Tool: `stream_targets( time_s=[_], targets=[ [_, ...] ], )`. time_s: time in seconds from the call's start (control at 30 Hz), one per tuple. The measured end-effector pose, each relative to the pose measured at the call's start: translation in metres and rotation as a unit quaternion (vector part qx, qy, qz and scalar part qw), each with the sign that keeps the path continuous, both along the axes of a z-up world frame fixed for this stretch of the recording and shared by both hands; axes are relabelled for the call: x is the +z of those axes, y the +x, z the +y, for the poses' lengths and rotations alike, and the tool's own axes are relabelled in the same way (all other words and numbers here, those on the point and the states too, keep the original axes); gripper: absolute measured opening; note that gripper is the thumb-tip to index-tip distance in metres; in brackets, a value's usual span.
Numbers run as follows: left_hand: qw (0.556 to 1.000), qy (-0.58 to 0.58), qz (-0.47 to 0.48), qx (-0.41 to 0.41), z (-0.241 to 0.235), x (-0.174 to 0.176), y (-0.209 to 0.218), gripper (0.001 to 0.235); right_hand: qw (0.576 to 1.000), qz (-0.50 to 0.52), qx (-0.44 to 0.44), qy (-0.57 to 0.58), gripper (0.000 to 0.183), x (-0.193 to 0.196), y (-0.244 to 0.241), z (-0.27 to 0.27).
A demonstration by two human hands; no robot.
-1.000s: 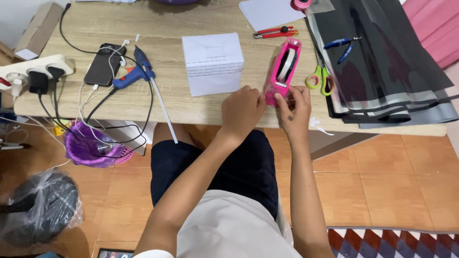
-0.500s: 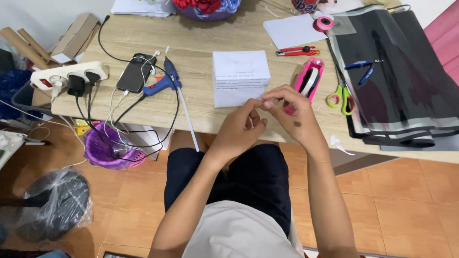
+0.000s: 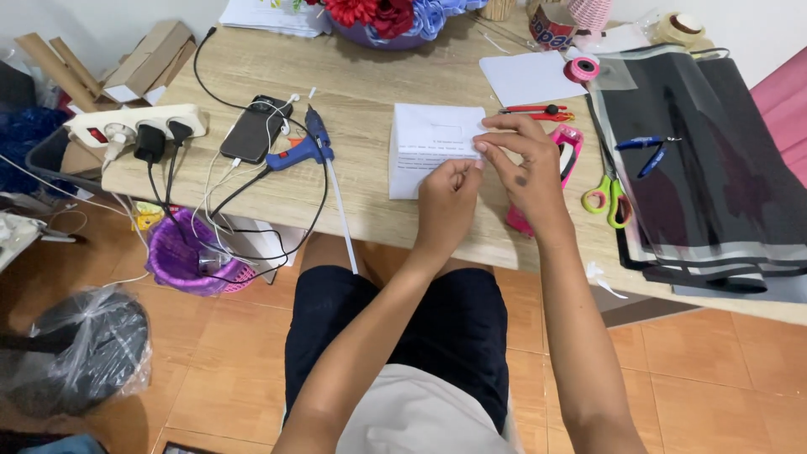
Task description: The person folds a white paper sheet into a small box shape and secures the edges with clear adhesive tape. They repeatedly apply tape to different sides, press the edges, and adjust the box to maintain its form.
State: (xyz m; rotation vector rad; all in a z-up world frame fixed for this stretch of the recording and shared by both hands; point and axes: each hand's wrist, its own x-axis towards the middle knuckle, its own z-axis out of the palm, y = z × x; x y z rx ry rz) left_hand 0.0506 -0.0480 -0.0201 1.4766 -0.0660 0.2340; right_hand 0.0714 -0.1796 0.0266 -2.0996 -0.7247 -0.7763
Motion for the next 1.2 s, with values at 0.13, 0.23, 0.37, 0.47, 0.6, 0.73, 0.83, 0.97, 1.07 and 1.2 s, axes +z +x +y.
stream_targets(
  time_s=[0.13,0.23,0.37,0.47,0.6,0.73,0.83,0.97,1.07,1.2],
  targets=[
    [1.0,-0.015,0.014,0.013,0.002,0.0,-0.003,0.019,1.0,0.0,0.005,0.0,0.008,-0.014,0.007,-0.001],
    [0.999,0.035,-0.011,0.012,0.006,0.008,-0.008,0.03,0.998,0.063,0.001,0.004,0.044,0.0,-0.004,0.005],
    [0.999,0.028,-0.012,0.015,0.004,0.004,-0.006,0.025,0.961,0.258,0.072,0.072,0.08,0.008,0.0,0.004],
    [1.0,0.018,-0.002,0.005,0.006,0.012,-0.011,0.024,0.934,0.334,0.073,0.109,0.074,0.013,0.001,0.016],
    [0.999,0.044,0.009,0.007,0.012,0.02,-0.019,0.026,0.94,0.313,0.044,0.126,0.06,-0.003,0.005,0.027],
    [0.996,0.088,0.002,0.017,0.018,0.016,-0.019,0.025,0.954,0.266,0.035,0.132,0.056,-0.022,0.012,0.033],
    [0.987,0.151,-0.027,0.046,0.015,0.007,-0.016,0.022,0.957,0.237,0.033,0.165,0.047,-0.031,0.011,0.036],
    [0.978,0.185,-0.059,0.071,0.012,0.003,-0.012,0.026,0.925,0.243,0.09,0.279,0.039,-0.037,0.007,0.047],
    [0.977,0.19,-0.043,0.084,0.012,0.004,-0.012,0.027,0.915,0.223,0.109,0.32,0.035,-0.047,0.012,0.052],
    [0.979,0.186,-0.036,0.078,0.012,-0.005,-0.006,0.059,0.918,0.209,0.095,0.322,0.034,-0.055,0.022,0.047]
  ],
)
